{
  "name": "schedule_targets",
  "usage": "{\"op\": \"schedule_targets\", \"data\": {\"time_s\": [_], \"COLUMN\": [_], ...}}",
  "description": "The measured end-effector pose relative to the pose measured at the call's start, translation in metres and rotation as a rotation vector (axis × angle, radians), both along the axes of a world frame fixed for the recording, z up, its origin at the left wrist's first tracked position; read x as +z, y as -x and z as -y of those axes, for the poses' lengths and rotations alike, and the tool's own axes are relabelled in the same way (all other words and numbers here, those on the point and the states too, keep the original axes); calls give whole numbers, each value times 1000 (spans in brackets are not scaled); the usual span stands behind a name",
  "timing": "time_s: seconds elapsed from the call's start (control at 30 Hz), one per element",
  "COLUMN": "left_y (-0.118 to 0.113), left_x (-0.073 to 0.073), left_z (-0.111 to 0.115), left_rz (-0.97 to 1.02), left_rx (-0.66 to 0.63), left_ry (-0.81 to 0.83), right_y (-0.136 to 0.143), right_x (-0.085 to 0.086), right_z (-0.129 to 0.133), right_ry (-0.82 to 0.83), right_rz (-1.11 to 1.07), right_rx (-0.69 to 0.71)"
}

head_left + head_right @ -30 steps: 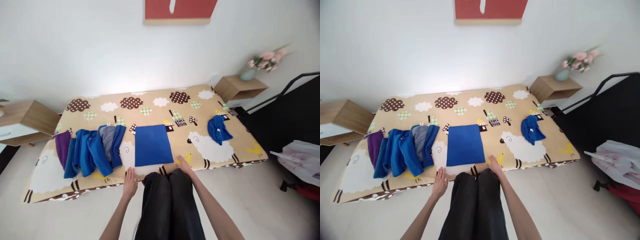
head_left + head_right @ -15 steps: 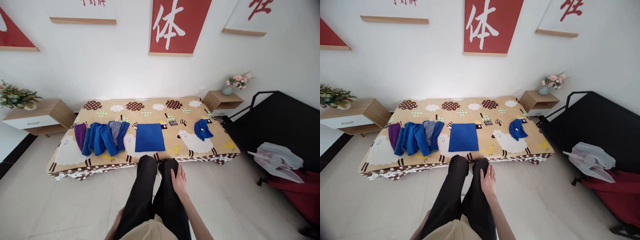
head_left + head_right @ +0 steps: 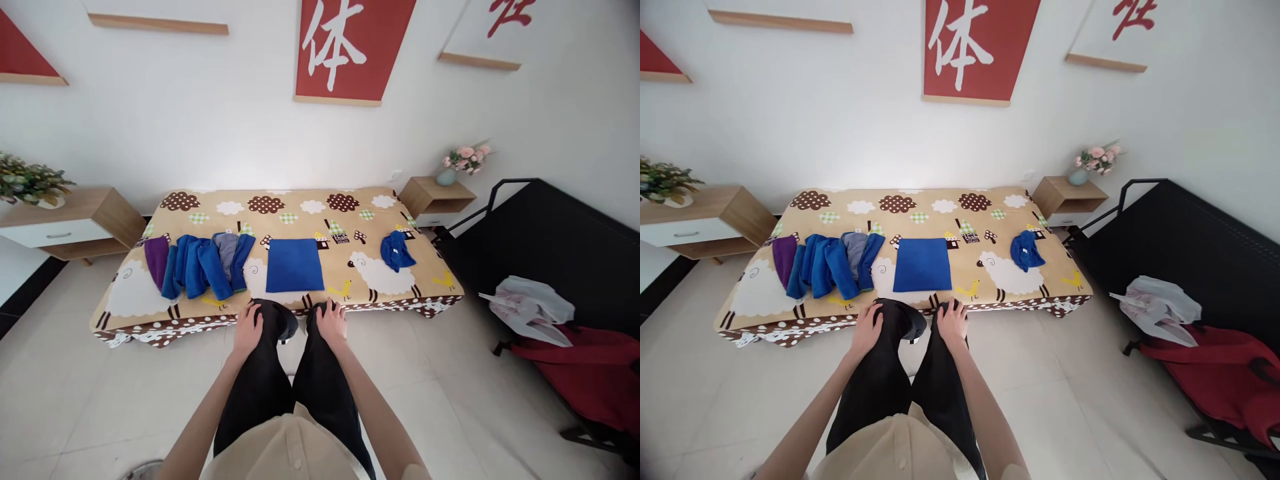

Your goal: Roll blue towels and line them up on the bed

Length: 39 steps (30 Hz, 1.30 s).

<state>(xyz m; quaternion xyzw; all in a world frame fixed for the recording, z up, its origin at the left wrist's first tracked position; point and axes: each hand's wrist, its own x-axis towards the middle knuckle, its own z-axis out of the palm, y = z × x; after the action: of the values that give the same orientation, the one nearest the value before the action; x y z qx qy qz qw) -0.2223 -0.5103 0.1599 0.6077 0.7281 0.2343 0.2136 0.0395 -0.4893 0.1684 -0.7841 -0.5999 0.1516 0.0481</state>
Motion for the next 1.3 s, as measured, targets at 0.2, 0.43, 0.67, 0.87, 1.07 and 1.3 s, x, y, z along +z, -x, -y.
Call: {"op": "schedule_targets", "data": {"time_s": [0.2, 0.43, 0.67, 0.87, 1.07, 1.3], "left_y": [-16, -14, 9, 13, 23, 11], "left_x": [-3, -8, -28, -49, -81, -113], "left_z": [-47, -109, -146, -177, -196, -223], "left_rz": [-364, -347, -163, -211, -224, -243], "left_rx": [-189, -200, -100, -55, -84, -46], "left_ry": [179, 467, 598, 640, 702, 809], "right_y": [3, -36, -74, -84, -82, -91], "right_x": [0, -8, -41, -71, -101, -127], "right_z": [-33, -80, -114, -151, -186, -214], "right_ry": [108, 333, 479, 531, 489, 514], "right_rz": [103, 110, 74, -50, -220, -258], "right_rx": [27, 39, 26, 35, 28, -76]}}
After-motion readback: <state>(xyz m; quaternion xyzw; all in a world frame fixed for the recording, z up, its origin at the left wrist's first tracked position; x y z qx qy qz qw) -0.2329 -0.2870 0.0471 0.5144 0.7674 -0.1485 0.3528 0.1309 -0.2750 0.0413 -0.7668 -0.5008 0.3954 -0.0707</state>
